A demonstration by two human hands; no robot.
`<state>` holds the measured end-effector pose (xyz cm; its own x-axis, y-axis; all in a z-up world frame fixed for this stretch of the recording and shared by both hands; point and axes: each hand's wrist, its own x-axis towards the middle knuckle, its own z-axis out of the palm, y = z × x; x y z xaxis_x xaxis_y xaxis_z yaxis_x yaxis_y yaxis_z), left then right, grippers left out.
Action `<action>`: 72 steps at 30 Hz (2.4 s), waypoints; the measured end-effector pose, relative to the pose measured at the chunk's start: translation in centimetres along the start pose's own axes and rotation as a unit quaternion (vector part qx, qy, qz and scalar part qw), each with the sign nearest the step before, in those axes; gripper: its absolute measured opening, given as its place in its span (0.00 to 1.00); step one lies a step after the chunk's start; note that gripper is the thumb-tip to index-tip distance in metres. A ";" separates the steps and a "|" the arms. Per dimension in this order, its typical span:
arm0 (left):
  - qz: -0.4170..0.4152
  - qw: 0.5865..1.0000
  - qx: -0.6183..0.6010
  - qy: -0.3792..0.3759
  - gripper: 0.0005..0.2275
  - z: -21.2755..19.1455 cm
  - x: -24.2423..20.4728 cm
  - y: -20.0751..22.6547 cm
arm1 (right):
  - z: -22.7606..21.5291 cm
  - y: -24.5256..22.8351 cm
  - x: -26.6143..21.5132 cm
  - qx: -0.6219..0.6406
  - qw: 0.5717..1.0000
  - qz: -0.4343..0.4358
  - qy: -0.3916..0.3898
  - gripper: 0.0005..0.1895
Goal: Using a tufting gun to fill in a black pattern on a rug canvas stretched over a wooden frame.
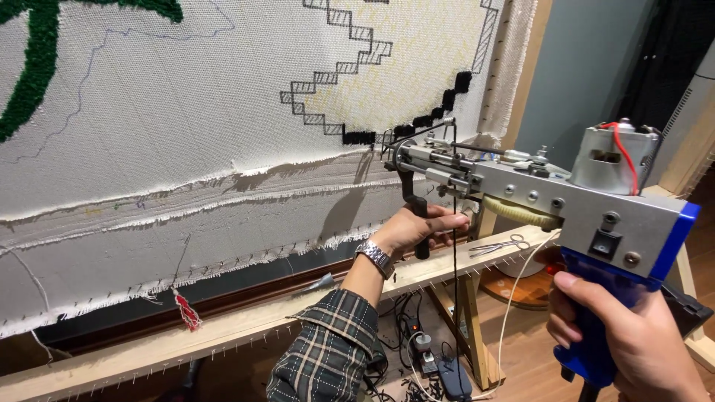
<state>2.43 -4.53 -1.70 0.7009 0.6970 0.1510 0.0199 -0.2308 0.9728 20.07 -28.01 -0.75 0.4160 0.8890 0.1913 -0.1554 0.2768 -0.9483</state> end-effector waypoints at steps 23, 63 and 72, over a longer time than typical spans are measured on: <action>-0.014 0.987 -0.120 0.103 0.19 -1.9 3.8 -2.3 | 3.8 0.1 1.3 -0.020 0.999 -0.031 -0.040 0.05; -0.035 0.997 -0.056 0.046 0.50 -2.9 0.8 1.5 | 5.2 -0.4 0.8 -0.068 0.997 -0.031 -0.003 0.06; -0.012 0.998 -0.037 0.041 0.25 -0.5 1.8 1.5 | 2.5 -1.6 -0.1 -0.036 0.999 -0.005 0.003 0.11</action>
<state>3.35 -3.26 0.11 0.6407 0.7553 0.1381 -0.0182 -0.1649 0.9861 18.01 -27.61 1.35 0.4217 0.8846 0.1991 -0.0875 0.2582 -0.9621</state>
